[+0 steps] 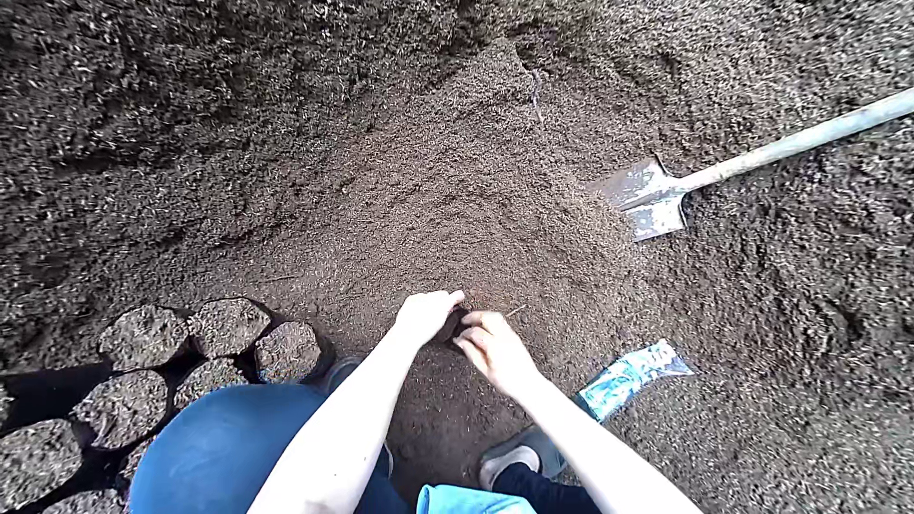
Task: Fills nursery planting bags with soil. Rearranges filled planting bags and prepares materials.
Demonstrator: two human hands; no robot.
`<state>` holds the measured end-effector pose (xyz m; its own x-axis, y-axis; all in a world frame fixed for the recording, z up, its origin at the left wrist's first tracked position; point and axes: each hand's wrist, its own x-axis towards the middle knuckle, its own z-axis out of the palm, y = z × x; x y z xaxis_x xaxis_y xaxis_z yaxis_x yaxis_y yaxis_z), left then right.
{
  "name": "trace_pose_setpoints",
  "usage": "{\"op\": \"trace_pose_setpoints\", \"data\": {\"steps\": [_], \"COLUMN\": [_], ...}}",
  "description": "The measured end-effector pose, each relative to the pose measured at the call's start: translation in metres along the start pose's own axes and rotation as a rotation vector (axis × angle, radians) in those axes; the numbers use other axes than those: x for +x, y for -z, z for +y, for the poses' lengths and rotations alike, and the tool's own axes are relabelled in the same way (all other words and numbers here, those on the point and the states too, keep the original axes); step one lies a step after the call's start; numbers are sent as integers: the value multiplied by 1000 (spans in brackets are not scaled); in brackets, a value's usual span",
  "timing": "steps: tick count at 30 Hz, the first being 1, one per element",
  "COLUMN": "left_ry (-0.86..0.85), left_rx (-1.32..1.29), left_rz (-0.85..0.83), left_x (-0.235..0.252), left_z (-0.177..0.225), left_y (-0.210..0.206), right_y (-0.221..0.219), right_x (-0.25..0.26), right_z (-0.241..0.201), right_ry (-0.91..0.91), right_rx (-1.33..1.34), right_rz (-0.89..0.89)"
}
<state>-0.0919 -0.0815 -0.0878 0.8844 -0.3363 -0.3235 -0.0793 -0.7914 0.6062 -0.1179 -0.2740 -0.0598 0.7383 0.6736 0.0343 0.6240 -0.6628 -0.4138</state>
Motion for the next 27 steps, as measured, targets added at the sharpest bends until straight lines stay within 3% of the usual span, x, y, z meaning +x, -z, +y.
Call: {"op": "trace_pose_setpoints", "data": {"steps": [4, 9, 13, 17, 20, 23, 27], "left_ry": [24, -8, -39, 27, 64, 119, 259], "left_rx": [-143, -242, -212, -269, -329, -451, -471], "left_rz": [-1, -78, -166, -144, -21, 166, 287], "left_x": [-8, -14, -17, -14, -5, 10, 21], "left_z": [3, 14, 20, 13, -1, -22, -41], "left_y": [-10, -24, -36, -31, -17, 10, 16], "right_y": [-24, -62, -78, -84, -75, -32, 10], "right_x": [14, -3, -11, 10, 38, 70, 72], "right_z": [-24, -4, 1, -4, 0, 8, 46], "right_ry": [-329, -258, -176, -218, -197, -69, 18], "right_rx": [93, -82, -120, -148, -150, -112, -1], "right_rz": [-403, -584, -555, -692, -771, -655, -458]}}
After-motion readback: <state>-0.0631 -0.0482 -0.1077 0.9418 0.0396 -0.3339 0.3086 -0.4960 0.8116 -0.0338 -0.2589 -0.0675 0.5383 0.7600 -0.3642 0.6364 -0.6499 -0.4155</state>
